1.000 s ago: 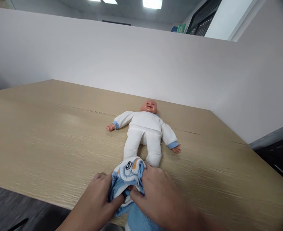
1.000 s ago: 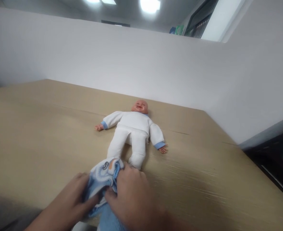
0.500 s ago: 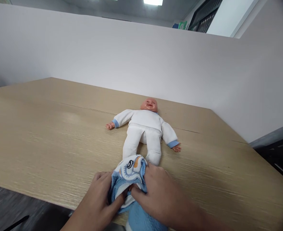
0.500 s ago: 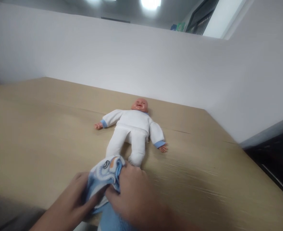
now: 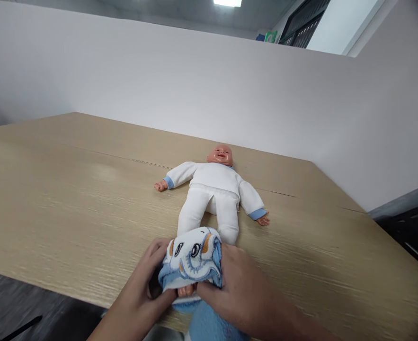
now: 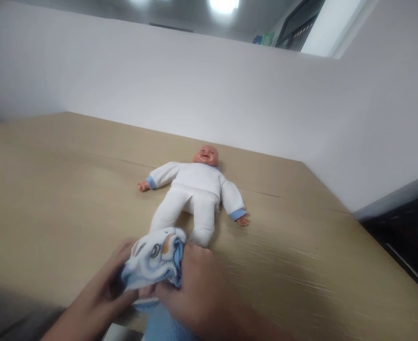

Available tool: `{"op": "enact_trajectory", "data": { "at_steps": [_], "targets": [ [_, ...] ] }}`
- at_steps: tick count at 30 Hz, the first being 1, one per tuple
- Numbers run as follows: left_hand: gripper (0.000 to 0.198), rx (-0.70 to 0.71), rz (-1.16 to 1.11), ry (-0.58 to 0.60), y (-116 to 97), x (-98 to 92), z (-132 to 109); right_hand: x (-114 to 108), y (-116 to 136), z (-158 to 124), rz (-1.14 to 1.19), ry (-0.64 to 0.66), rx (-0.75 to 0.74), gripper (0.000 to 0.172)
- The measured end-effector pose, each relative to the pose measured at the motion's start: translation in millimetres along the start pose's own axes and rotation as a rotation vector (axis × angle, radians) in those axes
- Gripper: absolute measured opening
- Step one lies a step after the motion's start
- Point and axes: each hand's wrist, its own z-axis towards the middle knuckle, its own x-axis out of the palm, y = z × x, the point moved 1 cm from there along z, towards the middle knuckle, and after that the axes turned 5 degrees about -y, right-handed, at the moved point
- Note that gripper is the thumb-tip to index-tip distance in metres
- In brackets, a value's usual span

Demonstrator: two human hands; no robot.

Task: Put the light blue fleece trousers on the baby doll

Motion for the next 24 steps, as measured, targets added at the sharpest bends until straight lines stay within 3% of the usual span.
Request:
{"op": "enact_trajectory", "data": {
  "at_steps": [7, 13, 15, 19, 24],
  "targets": [
    [0.04, 0.024, -0.158, -0.033, -14.4, 6.3, 19.1, -7.1, -8.0, 8.3, 0.119, -0.079, -0.04, 0.021],
    [0.029, 0.079, -0.026, -0.047, -22.8, 0.0, 41.7, -24.3, -17.0, 24.0, 0.162, -0.001, -0.221, 0.012],
    [0.035, 0.076, -0.005, -0.014, -26.2, -3.9, 48.4, -30.8, -26.9, 32.3, 0.251, 0.04, -0.222, 0.015],
    [0.044, 0.025, 0.029, 0.026, -34.5, -14.3, 56.7, -40.0, -54.1, 43.9, 0.382, 0.026, -0.203, 0.049],
    [0.043, 0.103, 0.089, 0.162, -42.0, -29.5, 68.8, -38.0, -87.3, 37.3, 0.582, -0.081, -0.167, 0.034]
  ]
}}
